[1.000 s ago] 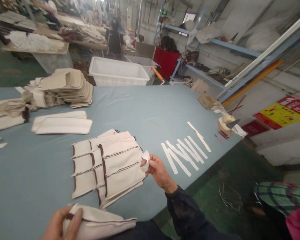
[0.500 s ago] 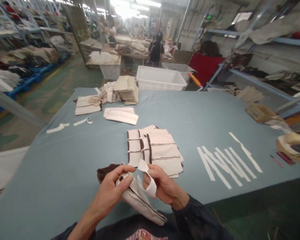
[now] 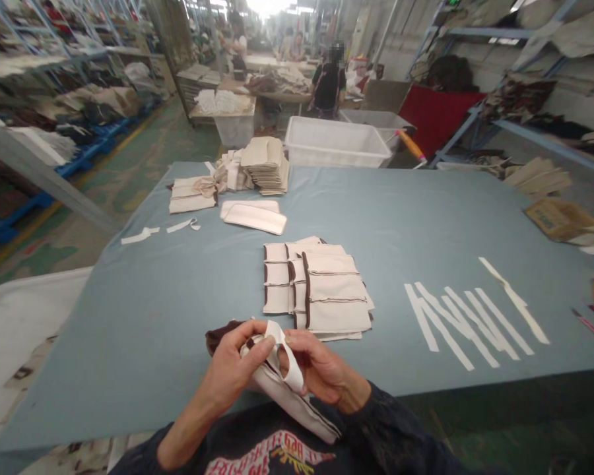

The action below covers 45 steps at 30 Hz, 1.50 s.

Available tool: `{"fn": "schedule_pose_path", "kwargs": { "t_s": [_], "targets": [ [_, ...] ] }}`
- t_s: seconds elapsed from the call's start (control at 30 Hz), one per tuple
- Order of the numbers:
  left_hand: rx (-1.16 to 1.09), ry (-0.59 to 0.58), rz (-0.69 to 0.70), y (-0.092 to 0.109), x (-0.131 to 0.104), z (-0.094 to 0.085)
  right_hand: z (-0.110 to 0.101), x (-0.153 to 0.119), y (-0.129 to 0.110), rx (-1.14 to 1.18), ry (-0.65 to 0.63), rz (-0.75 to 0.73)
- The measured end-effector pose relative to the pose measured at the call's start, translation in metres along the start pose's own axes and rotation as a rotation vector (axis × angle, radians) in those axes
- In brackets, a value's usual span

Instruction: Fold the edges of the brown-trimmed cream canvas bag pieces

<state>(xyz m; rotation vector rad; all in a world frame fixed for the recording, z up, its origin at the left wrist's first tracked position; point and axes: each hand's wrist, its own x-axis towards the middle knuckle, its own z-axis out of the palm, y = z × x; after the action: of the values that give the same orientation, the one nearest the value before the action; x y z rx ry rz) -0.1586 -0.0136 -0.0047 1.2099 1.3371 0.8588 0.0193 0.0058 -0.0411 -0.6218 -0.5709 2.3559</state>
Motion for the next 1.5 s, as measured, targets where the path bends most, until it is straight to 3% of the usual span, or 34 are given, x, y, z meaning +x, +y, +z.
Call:
{"fn": "schedule_pose_path", "kwargs": {
  "t_s": [0.2, 0.37, 0.63, 0.73, 0.83, 0.87, 0.93, 1.0, 1.1, 1.2, 1.33, 1.5],
  "targets": [
    [-0.013, -0.001, -0.015, 0.001, 0.001, 0.024, -0.019, -0.015, 0.000, 0.084, -0.013, 0.056],
    [0.030, -0.020, -0.075, 0.000, 0.003, 0.028, -0.043, -0.024, 0.000, 0.111, -0.073, 0.117],
    [0.210, 0.024, 0.007, 0.007, 0.002, 0.028, -0.064, -0.054, -0.014, -0.081, -0.073, 0.133],
    [0.193, 0.035, -0.019, 0.008, -0.002, 0.023, -0.090, -0.066, -0.021, -0.431, 0.128, 0.133],
    [0.206, 0.039, -0.007, 0.011, -0.005, 0.019, -0.105, -0.072, -0.033, -0.828, 0.461, -0.044],
    [0.215, 0.036, 0.002, 0.012, -0.006, 0.019, -0.102, -0.073, -0.036, -0.902, 0.519, -0.136],
    [0.228, 0.027, 0.017, 0.015, -0.006, 0.019, -0.086, -0.070, -0.042, -0.982, 0.498, -0.315],
    [0.230, 0.008, 0.017, 0.018, -0.005, 0.021, -0.060, -0.063, -0.045, -1.024, 0.362, -0.467],
    [0.227, -0.041, 0.007, 0.021, -0.005, 0.023, -0.028, -0.043, -0.040, -0.985, 0.142, -0.537],
    [0.229, -0.067, 0.018, 0.021, -0.005, 0.023, -0.021, -0.022, -0.028, -0.928, 0.077, -0.442],
    [0.212, -0.055, -0.008, 0.019, -0.006, 0.019, -0.028, -0.012, -0.017, -0.785, 0.099, -0.222],
    [0.203, -0.014, -0.038, 0.017, -0.006, 0.016, -0.024, -0.013, -0.021, -0.786, 0.098, -0.146]
  ]
}}
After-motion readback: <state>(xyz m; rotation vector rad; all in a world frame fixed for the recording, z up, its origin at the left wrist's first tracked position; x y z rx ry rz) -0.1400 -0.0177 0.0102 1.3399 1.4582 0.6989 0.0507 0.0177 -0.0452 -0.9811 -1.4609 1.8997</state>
